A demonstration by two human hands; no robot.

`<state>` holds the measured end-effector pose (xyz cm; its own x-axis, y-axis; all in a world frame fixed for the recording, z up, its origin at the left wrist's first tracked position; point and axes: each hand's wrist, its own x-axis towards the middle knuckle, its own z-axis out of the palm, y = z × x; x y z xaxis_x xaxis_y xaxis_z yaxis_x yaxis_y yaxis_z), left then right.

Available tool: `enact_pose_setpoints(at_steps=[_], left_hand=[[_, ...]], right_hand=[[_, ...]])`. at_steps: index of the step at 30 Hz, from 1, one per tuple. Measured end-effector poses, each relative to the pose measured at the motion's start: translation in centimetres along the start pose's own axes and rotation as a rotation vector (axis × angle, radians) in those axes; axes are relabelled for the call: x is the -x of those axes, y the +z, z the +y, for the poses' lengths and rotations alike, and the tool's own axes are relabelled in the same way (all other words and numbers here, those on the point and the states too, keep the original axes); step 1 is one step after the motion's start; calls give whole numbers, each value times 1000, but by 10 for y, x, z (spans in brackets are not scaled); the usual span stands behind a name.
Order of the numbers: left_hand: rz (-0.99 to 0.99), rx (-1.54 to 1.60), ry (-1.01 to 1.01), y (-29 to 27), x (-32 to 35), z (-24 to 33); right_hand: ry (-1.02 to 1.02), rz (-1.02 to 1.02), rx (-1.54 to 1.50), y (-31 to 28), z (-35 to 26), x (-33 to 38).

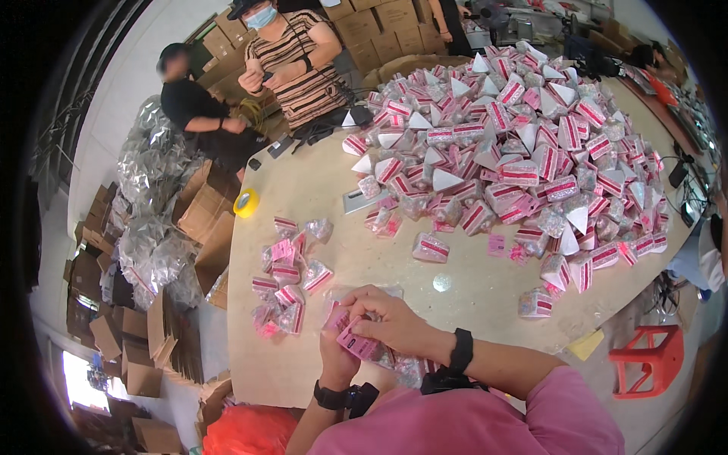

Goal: Packing small triangular packets into small plastic bags and securing them with silver wire ties.

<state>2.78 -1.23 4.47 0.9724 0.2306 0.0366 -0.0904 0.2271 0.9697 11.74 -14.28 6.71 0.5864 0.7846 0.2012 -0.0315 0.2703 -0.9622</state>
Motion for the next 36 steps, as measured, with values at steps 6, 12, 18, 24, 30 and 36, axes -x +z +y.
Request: enact_pose_setpoints(at_steps=[6,12,18,24,30,36], left_hand=[[55,135,30,4,4,-9],[-51,3,-143,-10,0,-8],[-79,76,-306,-22,11,-10],[-110,434,-254,-16,11,-18],[-42,361,-312,-14,11,-20],[45,280,-308,-2,13,-2]], right_hand=[[6,70,62,9,27,1],[9,95,-33,8,39,0],[206,-23,199,-58,71,-41],[-6,340,1480,-137,127,-63],[49,259,1545,-132,135,-44],[23,30,1415,-122,111,14]])
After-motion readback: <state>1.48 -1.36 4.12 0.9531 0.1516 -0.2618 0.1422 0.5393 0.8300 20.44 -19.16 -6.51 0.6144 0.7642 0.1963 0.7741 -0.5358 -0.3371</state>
